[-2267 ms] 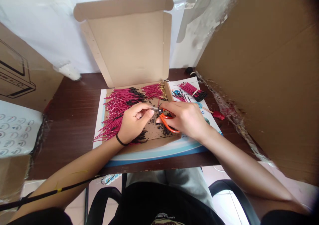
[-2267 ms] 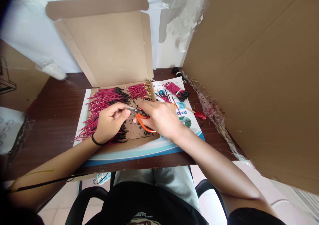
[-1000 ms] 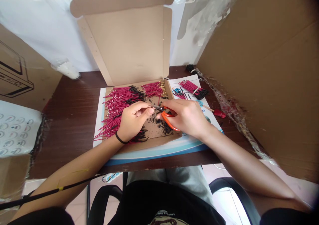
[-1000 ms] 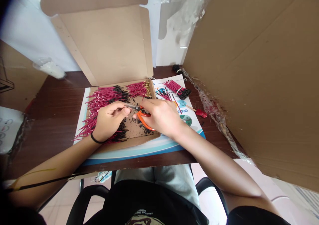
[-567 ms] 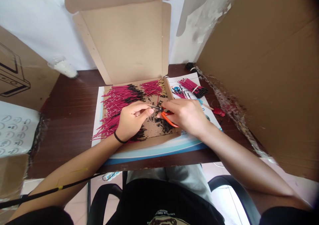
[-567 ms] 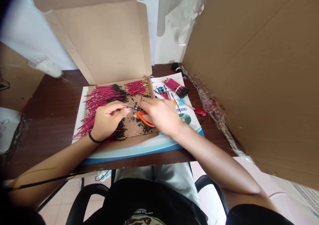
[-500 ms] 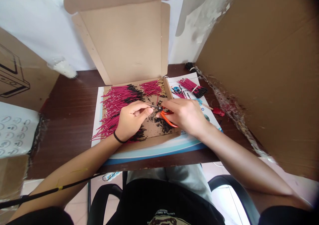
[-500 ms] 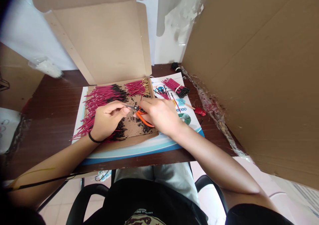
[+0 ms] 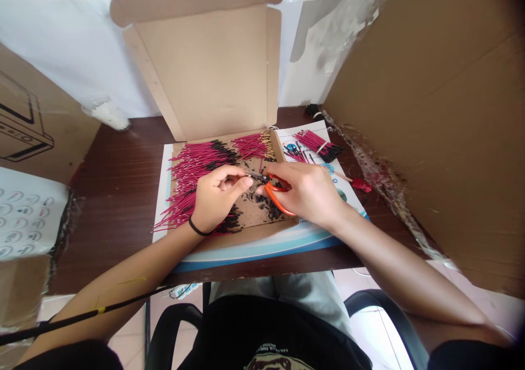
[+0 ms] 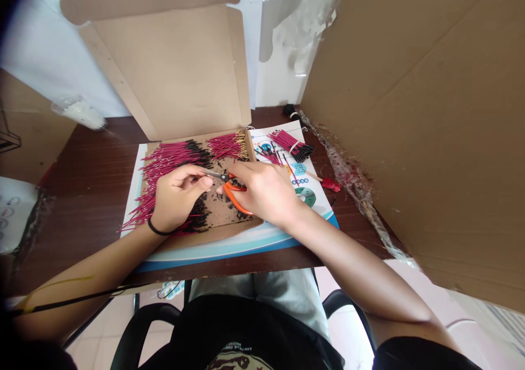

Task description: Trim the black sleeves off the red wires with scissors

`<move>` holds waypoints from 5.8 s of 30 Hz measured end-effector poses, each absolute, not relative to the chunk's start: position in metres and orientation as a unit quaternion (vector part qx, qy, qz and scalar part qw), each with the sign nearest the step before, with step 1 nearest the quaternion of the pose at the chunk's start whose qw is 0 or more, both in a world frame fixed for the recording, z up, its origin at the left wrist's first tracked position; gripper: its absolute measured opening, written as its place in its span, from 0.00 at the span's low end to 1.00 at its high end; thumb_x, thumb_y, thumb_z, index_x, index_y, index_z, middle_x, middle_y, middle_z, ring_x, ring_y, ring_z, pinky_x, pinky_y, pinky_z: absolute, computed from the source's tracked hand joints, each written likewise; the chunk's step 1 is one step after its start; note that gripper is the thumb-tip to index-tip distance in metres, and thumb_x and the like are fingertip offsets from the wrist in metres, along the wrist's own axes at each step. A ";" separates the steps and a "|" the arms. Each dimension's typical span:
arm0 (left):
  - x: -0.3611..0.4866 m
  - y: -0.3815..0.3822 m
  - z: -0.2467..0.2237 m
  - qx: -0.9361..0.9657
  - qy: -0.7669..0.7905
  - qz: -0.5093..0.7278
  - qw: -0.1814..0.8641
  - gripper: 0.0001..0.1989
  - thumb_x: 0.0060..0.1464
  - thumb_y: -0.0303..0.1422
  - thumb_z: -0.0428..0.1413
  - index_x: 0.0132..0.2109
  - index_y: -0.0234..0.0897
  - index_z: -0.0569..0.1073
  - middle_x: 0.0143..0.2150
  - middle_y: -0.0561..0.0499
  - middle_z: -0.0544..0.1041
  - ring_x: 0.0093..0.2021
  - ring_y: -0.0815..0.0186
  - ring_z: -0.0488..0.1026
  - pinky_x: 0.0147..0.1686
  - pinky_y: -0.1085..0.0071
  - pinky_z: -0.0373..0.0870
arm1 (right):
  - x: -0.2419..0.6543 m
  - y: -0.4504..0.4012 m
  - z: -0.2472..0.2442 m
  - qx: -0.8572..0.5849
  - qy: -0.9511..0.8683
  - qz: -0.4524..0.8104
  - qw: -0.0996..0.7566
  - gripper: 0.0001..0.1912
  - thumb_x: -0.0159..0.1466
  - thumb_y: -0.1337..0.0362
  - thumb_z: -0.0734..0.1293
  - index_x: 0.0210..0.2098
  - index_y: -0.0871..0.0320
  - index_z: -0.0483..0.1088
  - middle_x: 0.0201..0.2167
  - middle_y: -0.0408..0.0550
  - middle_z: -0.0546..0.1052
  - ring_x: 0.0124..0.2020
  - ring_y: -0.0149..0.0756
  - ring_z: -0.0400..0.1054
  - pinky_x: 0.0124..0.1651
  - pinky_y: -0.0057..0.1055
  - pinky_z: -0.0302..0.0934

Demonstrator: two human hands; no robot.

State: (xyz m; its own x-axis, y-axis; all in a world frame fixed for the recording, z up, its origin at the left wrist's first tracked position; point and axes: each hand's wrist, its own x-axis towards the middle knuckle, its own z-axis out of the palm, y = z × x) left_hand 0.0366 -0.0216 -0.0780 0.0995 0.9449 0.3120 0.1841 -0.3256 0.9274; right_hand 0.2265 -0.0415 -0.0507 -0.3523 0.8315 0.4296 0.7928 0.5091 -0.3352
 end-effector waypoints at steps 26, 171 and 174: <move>0.037 -0.021 -0.082 0.633 0.404 0.543 0.376 0.05 0.45 0.32 0.65 0.30 0.36 0.77 0.28 0.51 0.79 0.29 0.70 0.75 0.30 0.74 0.72 | 0.226 -0.039 -0.054 -0.497 -0.820 0.047 0.280 0.20 0.66 0.49 0.61 0.37 0.59 0.76 0.28 0.46 0.77 0.26 0.31 0.67 0.28 0.28 0.52; 0.039 -0.028 -0.078 0.587 0.382 0.543 0.462 0.15 0.54 0.44 0.58 0.37 0.37 0.67 0.28 0.50 0.79 0.23 0.71 0.75 0.25 0.75 0.73 | 0.214 -0.044 -0.055 -0.502 -0.708 0.288 0.405 0.21 0.57 0.55 0.71 0.46 0.61 0.75 0.29 0.46 0.78 0.28 0.31 0.69 0.33 0.28 0.63; 0.039 -0.028 -0.078 0.576 0.365 0.536 0.497 0.15 0.53 0.43 0.59 0.37 0.37 0.67 0.29 0.50 0.79 0.26 0.69 0.76 0.25 0.74 0.73 | 0.208 -0.046 -0.059 -0.439 -0.656 0.435 0.433 0.30 0.55 0.57 0.72 0.55 0.57 0.68 0.30 0.44 0.78 0.30 0.34 0.72 0.35 0.32 0.67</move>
